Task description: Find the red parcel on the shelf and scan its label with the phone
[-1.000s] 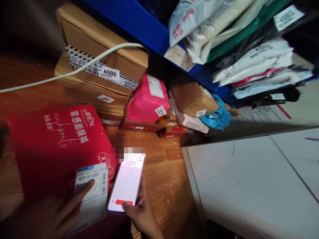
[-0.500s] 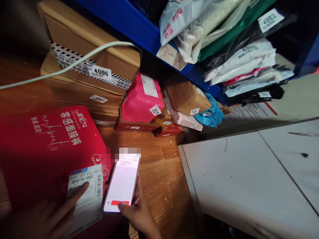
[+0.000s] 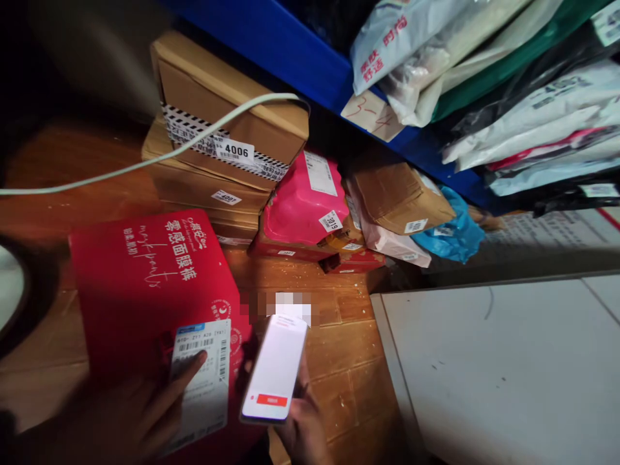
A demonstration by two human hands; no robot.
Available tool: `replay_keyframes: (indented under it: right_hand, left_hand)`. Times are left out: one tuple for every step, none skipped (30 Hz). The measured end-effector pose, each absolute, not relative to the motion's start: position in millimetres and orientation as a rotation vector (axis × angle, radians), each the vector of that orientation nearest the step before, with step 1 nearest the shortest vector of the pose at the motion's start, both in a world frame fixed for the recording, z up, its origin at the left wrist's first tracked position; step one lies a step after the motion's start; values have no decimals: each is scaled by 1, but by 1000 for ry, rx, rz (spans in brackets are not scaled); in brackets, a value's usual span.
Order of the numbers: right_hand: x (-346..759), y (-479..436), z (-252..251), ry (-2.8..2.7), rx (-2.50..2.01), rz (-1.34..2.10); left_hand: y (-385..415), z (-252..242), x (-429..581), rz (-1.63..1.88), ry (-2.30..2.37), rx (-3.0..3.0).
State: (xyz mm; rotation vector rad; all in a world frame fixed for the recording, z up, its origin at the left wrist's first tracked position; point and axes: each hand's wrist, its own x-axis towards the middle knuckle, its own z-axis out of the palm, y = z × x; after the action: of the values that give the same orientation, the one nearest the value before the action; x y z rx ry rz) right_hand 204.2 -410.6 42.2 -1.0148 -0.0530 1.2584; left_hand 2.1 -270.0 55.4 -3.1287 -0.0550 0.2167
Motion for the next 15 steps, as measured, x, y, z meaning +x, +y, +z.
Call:
replay_keyframes:
  right_hand:
    - [207, -412, 41, 17, -974, 1244]
    - [211, -414, 41, 88, -950, 1239]
    - [215, -415, 42, 151, -943, 1240]
    - [220, -416, 43, 201, -953, 1235]
    - [225, -417, 45, 237, -972, 1217]
    - [231, -418, 47, 258, -998, 1176]
    - [238, -421, 49, 272, -1022, 1127]
    - [245, -423, 49, 278, -1043, 1061]
    - [252, -427, 47, 279, -1061, 1004]
    - [258, -432, 43, 275, -1078, 955]
    - [263, -436, 37, 265, -1099, 916]
    - [266, -441, 28, 254, -1127, 903]
    - [267, -446, 17, 251, -1166, 927]
    - [265, -450, 4, 250, -1212, 980]
    - [260, -453, -9, 249, -1253, 1044]
  left_hand:
    - [-270, 52, 2, 199, -35, -3138]
    - [-267, 48, 2, 156, -11, -3173]
    - [-261, 44, 2, 82, -1, -3230]
    - [-251, 42, 3, -33, -11, -3296]
    - [-236, 41, 5, -147, -32, -3361]
    - [-218, 42, 7, -269, -125, -3394]
    - [-196, 44, 11, -365, -257, -3360]
    - [-174, 47, 14, -277, -394, -3313]
    - [-152, 51, 18, -233, -598, -3244]
    - [-131, 53, 22, -236, -800, -3148]
    - [-114, 55, 26, -189, -937, -3075]
    - [-100, 57, 29, -145, -1067, -3028]
    - [-90, 58, 32, -83, -1168, -3014]
    - [-83, 58, 35, -14, -1246, -3031]
    - [-80, 59, 37, 36, -1313, -3060]
